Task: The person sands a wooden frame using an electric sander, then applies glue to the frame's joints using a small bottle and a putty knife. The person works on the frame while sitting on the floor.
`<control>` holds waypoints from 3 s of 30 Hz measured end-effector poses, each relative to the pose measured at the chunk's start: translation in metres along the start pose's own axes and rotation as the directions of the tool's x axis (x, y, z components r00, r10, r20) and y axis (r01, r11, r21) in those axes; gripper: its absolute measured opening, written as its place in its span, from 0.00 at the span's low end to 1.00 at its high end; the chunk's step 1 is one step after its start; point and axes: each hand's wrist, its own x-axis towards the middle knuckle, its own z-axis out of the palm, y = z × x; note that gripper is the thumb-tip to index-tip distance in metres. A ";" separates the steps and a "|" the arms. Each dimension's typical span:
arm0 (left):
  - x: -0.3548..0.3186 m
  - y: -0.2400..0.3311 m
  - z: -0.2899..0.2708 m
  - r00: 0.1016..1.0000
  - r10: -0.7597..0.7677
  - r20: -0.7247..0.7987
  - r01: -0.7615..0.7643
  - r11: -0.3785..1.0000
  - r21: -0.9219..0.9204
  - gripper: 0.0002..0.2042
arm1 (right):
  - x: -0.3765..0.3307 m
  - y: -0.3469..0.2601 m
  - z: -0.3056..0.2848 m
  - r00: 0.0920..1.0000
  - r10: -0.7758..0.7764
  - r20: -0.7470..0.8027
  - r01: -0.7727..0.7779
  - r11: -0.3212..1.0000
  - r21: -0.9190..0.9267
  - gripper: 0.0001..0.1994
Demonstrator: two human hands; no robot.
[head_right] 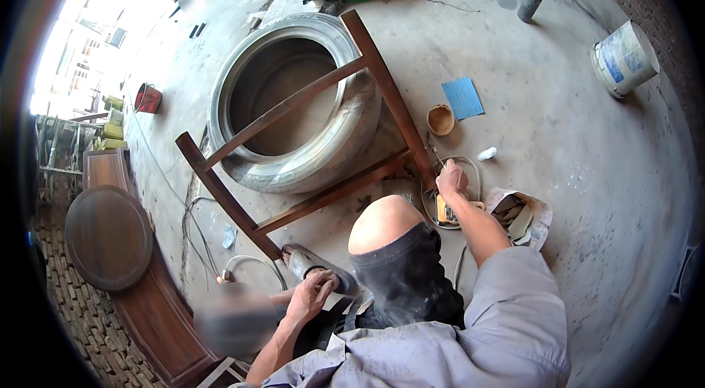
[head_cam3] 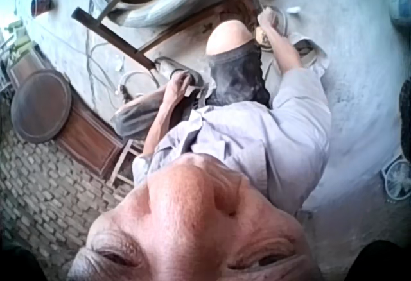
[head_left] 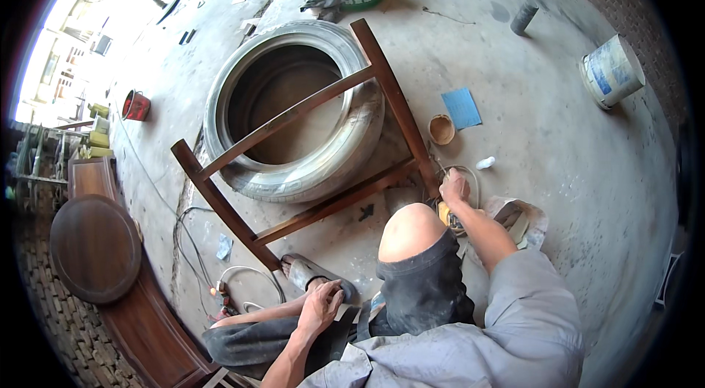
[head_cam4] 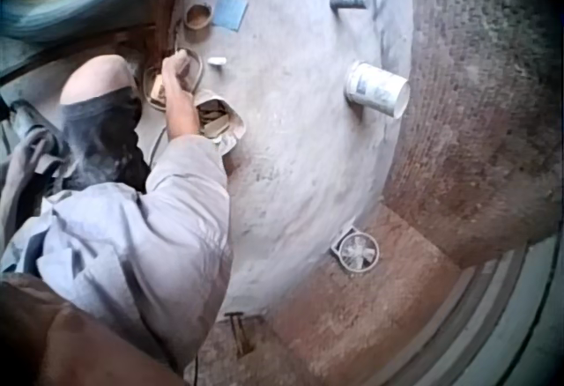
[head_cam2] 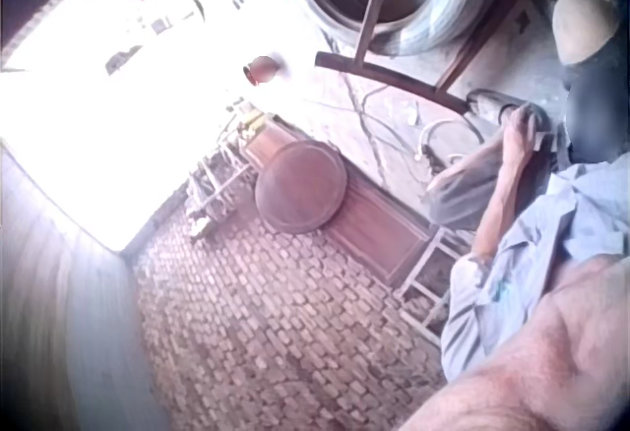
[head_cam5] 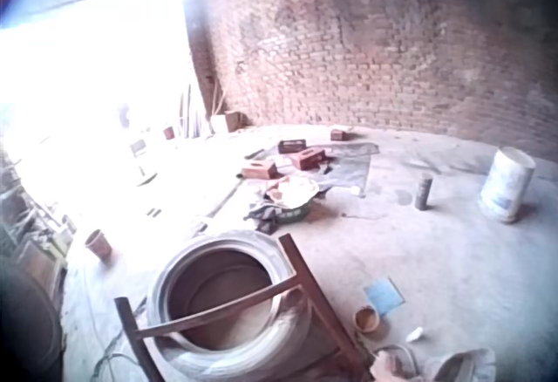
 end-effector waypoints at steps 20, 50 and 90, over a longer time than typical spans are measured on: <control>0.027 0.180 -0.097 0.875 0.333 -0.353 -0.484 0.636 -0.601 0.24 | -0.207 -0.211 -0.340 0.781 -0.625 -0.008 0.338 0.412 0.846 0.07; -0.052 0.066 -0.096 0.987 -0.070 0.142 0.158 0.408 -0.899 0.18 | -0.288 -0.214 -0.169 0.081 -0.973 0.218 0.741 0.205 0.639 0.12; -0.029 0.053 -0.055 0.999 0.048 -0.007 -0.019 0.248 -0.969 0.16 | -0.298 -0.198 -0.141 0.116 -0.992 0.041 0.812 0.119 0.571 0.10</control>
